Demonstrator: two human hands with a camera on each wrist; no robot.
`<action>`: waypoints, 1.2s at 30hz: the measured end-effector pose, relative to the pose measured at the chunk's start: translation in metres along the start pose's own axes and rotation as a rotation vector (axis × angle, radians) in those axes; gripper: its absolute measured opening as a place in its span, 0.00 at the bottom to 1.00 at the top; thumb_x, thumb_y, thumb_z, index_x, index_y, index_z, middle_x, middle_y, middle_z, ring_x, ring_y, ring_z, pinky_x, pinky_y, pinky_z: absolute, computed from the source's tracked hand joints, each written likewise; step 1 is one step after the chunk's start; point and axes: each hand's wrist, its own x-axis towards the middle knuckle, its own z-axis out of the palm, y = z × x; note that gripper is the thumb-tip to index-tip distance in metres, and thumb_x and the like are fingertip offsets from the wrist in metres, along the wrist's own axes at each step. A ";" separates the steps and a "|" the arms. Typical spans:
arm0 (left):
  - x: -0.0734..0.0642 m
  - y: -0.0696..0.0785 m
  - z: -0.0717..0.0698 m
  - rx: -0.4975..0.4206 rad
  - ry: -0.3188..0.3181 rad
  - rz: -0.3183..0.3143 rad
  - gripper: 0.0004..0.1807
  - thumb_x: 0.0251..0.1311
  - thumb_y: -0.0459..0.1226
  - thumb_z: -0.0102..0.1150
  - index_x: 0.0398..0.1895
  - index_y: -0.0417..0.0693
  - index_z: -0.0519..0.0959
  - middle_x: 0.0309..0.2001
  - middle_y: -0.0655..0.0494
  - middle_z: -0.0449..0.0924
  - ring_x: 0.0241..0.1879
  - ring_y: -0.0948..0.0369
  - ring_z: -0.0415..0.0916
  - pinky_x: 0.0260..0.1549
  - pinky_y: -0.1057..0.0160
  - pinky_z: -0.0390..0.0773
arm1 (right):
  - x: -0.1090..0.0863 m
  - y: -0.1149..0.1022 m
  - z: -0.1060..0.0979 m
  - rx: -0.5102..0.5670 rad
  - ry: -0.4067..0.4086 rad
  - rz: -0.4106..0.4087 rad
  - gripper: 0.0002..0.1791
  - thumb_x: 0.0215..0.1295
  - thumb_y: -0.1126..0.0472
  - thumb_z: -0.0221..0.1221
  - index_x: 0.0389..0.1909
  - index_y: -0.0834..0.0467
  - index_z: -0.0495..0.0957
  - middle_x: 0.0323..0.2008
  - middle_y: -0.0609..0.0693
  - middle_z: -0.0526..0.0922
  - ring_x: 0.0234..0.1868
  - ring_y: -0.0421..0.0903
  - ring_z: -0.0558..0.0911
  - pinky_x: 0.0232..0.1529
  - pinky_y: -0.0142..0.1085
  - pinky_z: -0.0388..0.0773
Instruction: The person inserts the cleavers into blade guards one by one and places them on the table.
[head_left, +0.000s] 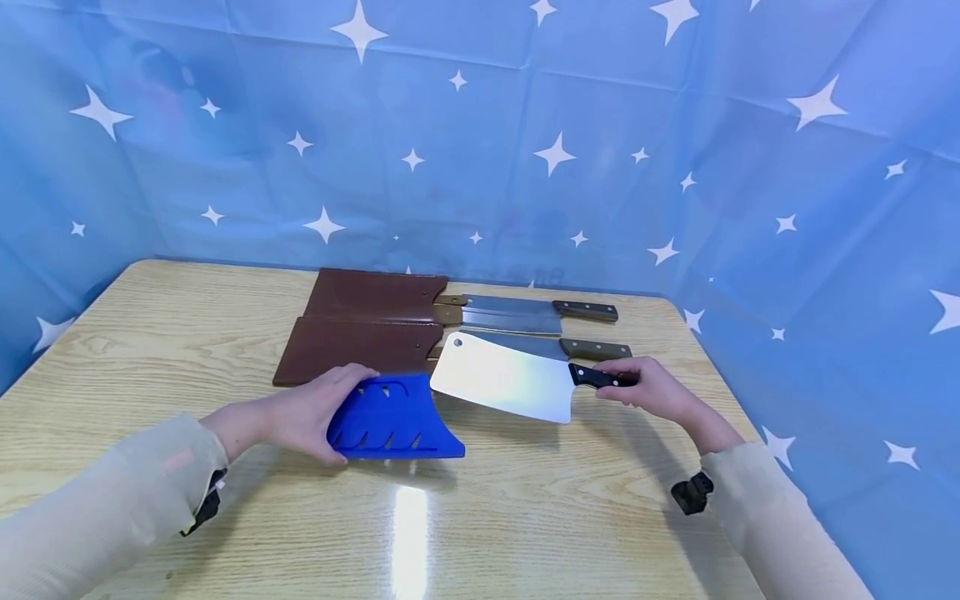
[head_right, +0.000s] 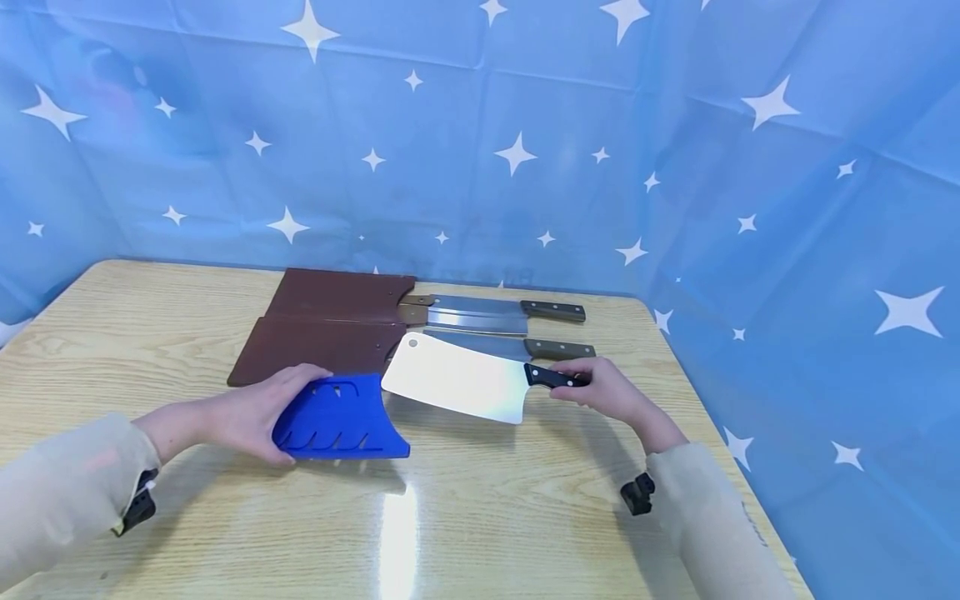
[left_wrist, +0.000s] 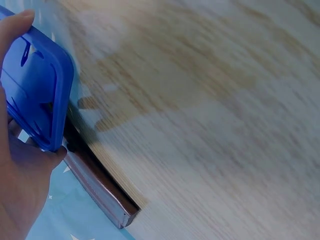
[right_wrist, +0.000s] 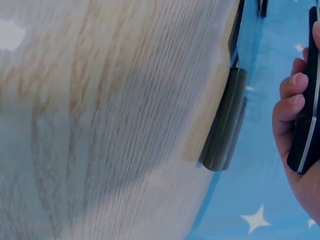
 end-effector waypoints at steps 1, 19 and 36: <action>0.000 0.000 0.000 -0.001 -0.003 -0.003 0.58 0.31 0.50 0.75 0.66 0.40 0.53 0.61 0.50 0.62 0.60 0.52 0.62 0.56 0.48 0.68 | 0.000 0.000 0.000 0.002 -0.001 0.001 0.25 0.60 0.54 0.62 0.56 0.63 0.75 0.35 0.56 0.80 0.19 0.40 0.69 0.22 0.33 0.70; -0.001 0.000 0.000 0.013 0.017 0.005 0.59 0.29 0.50 0.75 0.66 0.40 0.54 0.61 0.50 0.62 0.60 0.52 0.63 0.56 0.48 0.68 | 0.000 -0.004 -0.002 0.001 0.014 0.012 0.25 0.59 0.53 0.62 0.56 0.62 0.76 0.35 0.55 0.79 0.23 0.41 0.70 0.24 0.33 0.70; -0.002 -0.003 -0.009 0.075 0.065 0.028 0.58 0.26 0.51 0.76 0.65 0.39 0.59 0.59 0.52 0.66 0.57 0.54 0.66 0.53 0.51 0.71 | -0.003 -0.016 0.001 -0.160 0.102 -0.152 0.19 0.58 0.57 0.63 0.49 0.61 0.80 0.35 0.53 0.82 0.24 0.39 0.69 0.25 0.31 0.67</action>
